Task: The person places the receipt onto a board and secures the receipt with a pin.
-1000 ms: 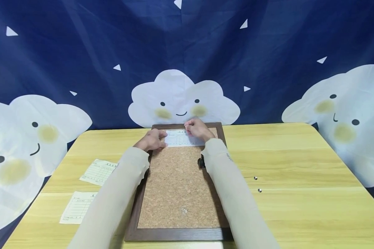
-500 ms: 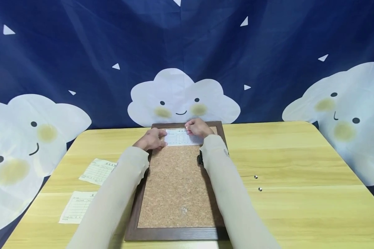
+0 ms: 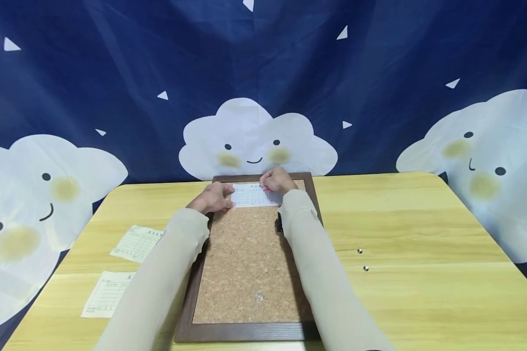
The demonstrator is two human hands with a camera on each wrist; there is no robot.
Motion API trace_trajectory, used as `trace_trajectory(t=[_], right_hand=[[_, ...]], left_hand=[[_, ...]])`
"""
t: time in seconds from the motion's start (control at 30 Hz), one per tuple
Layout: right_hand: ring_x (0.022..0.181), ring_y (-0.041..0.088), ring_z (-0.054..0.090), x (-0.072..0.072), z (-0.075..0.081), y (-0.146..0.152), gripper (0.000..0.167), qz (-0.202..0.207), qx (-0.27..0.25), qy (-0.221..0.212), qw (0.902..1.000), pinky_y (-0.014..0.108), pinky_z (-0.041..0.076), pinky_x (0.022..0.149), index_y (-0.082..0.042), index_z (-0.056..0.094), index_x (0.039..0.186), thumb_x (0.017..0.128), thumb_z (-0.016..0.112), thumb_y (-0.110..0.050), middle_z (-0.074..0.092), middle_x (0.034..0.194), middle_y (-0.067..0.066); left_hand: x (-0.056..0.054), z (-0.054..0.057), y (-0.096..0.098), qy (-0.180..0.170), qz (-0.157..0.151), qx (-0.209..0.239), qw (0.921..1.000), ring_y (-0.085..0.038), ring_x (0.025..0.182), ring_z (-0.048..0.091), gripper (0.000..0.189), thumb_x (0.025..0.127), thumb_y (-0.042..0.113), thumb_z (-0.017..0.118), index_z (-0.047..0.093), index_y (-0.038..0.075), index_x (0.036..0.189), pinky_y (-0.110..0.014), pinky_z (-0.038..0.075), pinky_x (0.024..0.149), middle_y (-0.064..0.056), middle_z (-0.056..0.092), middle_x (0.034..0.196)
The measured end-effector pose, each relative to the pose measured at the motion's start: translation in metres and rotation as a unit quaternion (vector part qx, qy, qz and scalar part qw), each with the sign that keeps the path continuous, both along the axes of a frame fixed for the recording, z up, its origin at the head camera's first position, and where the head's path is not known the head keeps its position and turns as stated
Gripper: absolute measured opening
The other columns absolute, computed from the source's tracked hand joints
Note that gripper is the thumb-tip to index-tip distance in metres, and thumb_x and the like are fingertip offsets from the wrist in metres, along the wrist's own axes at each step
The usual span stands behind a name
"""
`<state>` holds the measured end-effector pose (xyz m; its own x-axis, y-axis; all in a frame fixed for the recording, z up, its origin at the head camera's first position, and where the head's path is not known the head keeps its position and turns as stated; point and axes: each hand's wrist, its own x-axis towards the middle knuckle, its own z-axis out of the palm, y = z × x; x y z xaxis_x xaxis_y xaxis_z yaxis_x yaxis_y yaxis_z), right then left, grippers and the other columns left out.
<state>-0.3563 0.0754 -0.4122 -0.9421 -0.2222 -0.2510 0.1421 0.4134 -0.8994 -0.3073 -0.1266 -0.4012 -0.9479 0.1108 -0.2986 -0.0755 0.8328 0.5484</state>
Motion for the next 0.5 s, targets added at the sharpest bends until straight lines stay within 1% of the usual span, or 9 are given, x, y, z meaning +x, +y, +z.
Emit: trace_trajectory(t=[0.13, 0.33, 0.5], right_hand=[[0.063, 0.007, 0.055, 0.001, -0.0004, -0.0004, 0.018, 0.0, 0.012, 0.004, 0.9999, 0.017, 0.05, 0.06, 0.015, 0.064, 0.108, 0.098, 0.055, 0.004, 0.06, 0.076, 0.005], [0.062, 0.007, 0.055, 0.002, 0.0013, -0.0005, 0.017, 0.008, 0.043, 0.026, 0.9987, 0.018, 0.048, 0.058, 0.013, 0.067, 0.105, 0.098, 0.055, 0.003, 0.061, 0.073, 0.004], [0.062, 0.008, 0.053, 0.0018, 0.0028, -0.0028, 0.018, 0.016, 0.063, 0.038, 0.9972, 0.02, 0.047, 0.058, 0.012, 0.067, 0.102, 0.096, 0.052, 0.005, 0.06, 0.069, 0.004]], left_hand=[[0.0009, -0.0003, -0.0005, 0.005, -0.012, -0.004, 0.9999, -0.02, 0.13, 0.045, 0.055, 0.092, 0.008, 0.072, 0.054, 0.005, 0.144, -0.036, 0.04, 0.106, -0.012, 0.048, 0.15], [-0.0002, -0.0009, 0.0002, 0.001, 0.0, 0.003, 1.0, -0.02, 0.133, 0.044, 0.055, 0.091, 0.007, 0.073, 0.055, 0.006, 0.143, -0.039, 0.035, 0.112, -0.011, 0.047, 0.15], [0.0, -0.0009, 0.0001, 0.001, 0.004, 0.001, 1.0, -0.021, 0.135, 0.043, 0.055, 0.091, 0.007, 0.073, 0.055, 0.006, 0.143, -0.039, 0.034, 0.113, -0.011, 0.048, 0.15]])
